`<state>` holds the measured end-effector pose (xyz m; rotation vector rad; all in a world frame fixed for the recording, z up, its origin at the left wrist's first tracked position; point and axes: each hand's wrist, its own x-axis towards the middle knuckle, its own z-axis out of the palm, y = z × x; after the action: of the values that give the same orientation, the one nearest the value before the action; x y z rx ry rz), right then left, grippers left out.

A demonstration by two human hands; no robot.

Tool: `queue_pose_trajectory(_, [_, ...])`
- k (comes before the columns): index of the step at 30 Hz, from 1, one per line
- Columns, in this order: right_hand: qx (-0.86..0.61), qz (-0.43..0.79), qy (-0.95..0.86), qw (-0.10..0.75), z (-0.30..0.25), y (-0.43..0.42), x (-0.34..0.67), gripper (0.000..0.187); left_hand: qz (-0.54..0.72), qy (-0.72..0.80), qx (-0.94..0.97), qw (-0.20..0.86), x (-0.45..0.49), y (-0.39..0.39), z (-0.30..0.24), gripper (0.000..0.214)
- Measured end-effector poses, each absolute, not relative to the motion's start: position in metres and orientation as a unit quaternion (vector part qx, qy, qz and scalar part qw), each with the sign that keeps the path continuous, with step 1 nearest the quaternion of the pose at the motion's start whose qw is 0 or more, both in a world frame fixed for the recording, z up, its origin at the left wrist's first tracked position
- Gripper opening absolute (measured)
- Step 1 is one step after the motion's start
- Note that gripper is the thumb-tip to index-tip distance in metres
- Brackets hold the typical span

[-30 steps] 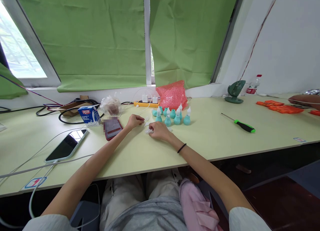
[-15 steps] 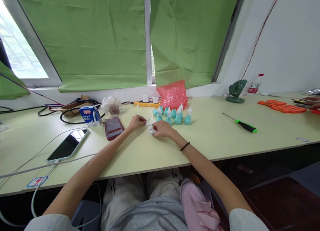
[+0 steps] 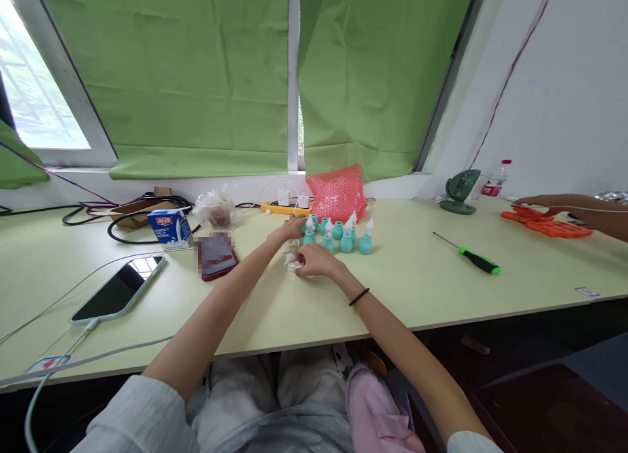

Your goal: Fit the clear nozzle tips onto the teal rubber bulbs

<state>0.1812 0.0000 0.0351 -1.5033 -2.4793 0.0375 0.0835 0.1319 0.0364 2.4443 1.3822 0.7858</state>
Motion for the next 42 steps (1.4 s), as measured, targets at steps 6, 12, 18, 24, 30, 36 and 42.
queue_pose_trajectory(6, [-0.524, 0.002, -0.841, 0.136, 0.036, 0.001, 0.185, 0.014, 0.311, 0.478, 0.809, 0.142, 0.070, 0.125, 0.033, 0.027])
queue_pose_trajectory(12, [-0.528, 0.010, -0.834, 0.157, 0.040, 0.002, 0.185, 0.015, 0.383, 0.490, 0.756, 0.204, 0.026, 0.112, 0.056, 0.029])
queue_pose_trajectory(18, [-0.533, 0.012, -0.832, 0.153, 0.039, 0.002, 0.186, 0.014, 0.389, 0.496, 0.739, 0.238, 0.023, 0.116, 0.066, 0.028])
queue_pose_trajectory(24, [-0.532, 0.017, -0.835, 0.143, 0.038, 0.002, 0.185, 0.013, 0.328, 0.558, 0.741, 0.178, 0.030, 0.119, 0.035, 0.028])
queue_pose_trajectory(30, [-0.527, 0.019, -0.838, 0.141, 0.037, 0.003, 0.185, 0.014, 0.275, 0.548, 0.783, 0.106, 0.056, 0.120, 0.024, 0.029])
queue_pose_trajectory(36, [-0.529, 0.017, -0.838, 0.134, 0.038, 0.003, 0.185, 0.014, 0.291, 0.534, 0.788, 0.093, 0.076, 0.113, 0.030, 0.028])
queue_pose_trajectory(42, [-0.522, 0.025, -0.840, 0.149, 0.038, 0.003, 0.185, 0.013, 0.425, 0.556, 0.710, 0.083, 0.064, 0.089, 0.061, 0.036])
